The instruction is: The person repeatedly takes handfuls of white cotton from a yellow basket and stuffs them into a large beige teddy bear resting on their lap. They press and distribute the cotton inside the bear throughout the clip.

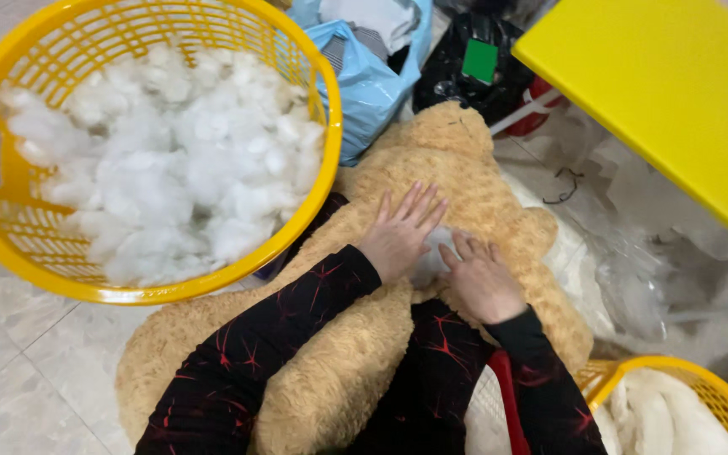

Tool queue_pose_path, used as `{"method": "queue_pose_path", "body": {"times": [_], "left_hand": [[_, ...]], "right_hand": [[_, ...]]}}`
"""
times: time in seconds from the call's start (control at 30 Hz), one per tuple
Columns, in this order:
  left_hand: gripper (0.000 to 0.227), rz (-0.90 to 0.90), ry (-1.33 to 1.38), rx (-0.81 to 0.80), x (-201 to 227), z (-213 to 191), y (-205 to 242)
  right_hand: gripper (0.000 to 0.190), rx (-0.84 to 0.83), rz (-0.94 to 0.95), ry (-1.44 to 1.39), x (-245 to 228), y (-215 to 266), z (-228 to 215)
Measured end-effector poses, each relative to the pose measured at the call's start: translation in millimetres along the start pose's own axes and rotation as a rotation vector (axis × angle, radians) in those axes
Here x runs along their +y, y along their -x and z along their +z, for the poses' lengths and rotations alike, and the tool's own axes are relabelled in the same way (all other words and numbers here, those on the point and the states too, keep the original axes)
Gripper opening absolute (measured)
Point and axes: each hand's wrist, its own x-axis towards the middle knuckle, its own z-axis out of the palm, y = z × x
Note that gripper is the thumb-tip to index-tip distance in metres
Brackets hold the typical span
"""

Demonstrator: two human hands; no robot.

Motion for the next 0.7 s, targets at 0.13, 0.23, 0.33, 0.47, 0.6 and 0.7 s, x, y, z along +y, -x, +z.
{"method": "queue_pose_path", "body": {"times": [0.13, 0.23, 0.33, 0.47, 0.6, 0.7], "left_hand": [[0.070, -0.241, 0.004, 0.261, -45, -50, 4], [0.035, -0.448, -0.032, 0.342, -112, -80, 30], [0.070, -0.479, -0.028, 0.381, -152, -82, 62], [0.021, -0.565, 0.161, 0.434, -175, -71, 84], [0.021, -0.576, 0.422, 0.732, -195, -80, 93], [0.023, -0.577, 0.509, 0.905, -202, -92, 101]], "right_hand": [[0.041, 0.224, -0.055, -0.323, -6, -17, -60], [0.030, 0.414, -0.183, -0.431, -38, -68, -79], [0.025, 0.454, -0.312, -0.517, -75, -131, -81], [0.060, 0.316, -0.295, -0.530, -114, -202, -67], [0.107, 0.318, -0.493, -0.934, -137, -243, -51], [0.107, 0.337, -0.450, -1.254, -171, -265, -33]]}}
